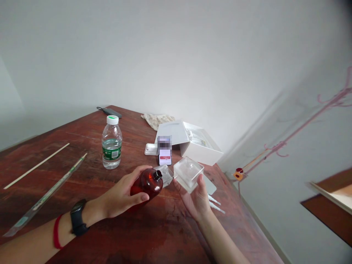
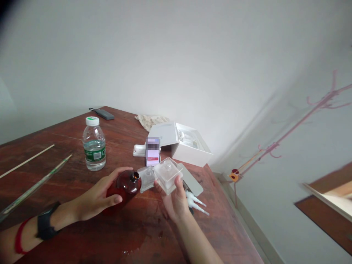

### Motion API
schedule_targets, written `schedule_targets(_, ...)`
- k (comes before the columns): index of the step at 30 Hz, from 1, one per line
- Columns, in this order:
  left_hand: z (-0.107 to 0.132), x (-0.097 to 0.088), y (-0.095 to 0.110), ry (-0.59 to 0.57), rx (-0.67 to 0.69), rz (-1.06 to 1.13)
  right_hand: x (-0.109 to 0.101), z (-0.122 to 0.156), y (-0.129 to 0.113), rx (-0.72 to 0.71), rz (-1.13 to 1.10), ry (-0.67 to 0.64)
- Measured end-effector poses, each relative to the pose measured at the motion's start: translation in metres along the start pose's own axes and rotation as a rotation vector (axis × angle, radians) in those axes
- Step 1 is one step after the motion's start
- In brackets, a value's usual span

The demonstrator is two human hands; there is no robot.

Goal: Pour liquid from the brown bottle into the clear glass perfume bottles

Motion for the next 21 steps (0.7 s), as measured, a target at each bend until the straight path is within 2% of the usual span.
schedule_targets(6,0.002,0.001,-0.001,-0.005,-0.012,0.018,-0.012,-0.003,0.004,0.068,0.004,-0.092)
schedule_targets(15,0.0,0.0,0.004,-0.031,0.034,-0.001,-0.004,0.001,0.005,0.044,0.017,-0.132)
schedule_targets(21,0.001,0.001,0.011,-0.024,0.026,0.018,-0.008,0.002,0.005,0.046,0.036,-0.162)
Point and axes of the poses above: each hand's wrist, its own z-axis away from the middle knuckle, its own x-axis out of the palm, y = z × x, the point moved 3 cm from there along -z, towards the middle knuckle, and after that the axes turned 3 degrees about -x, right-handed, at the moved point
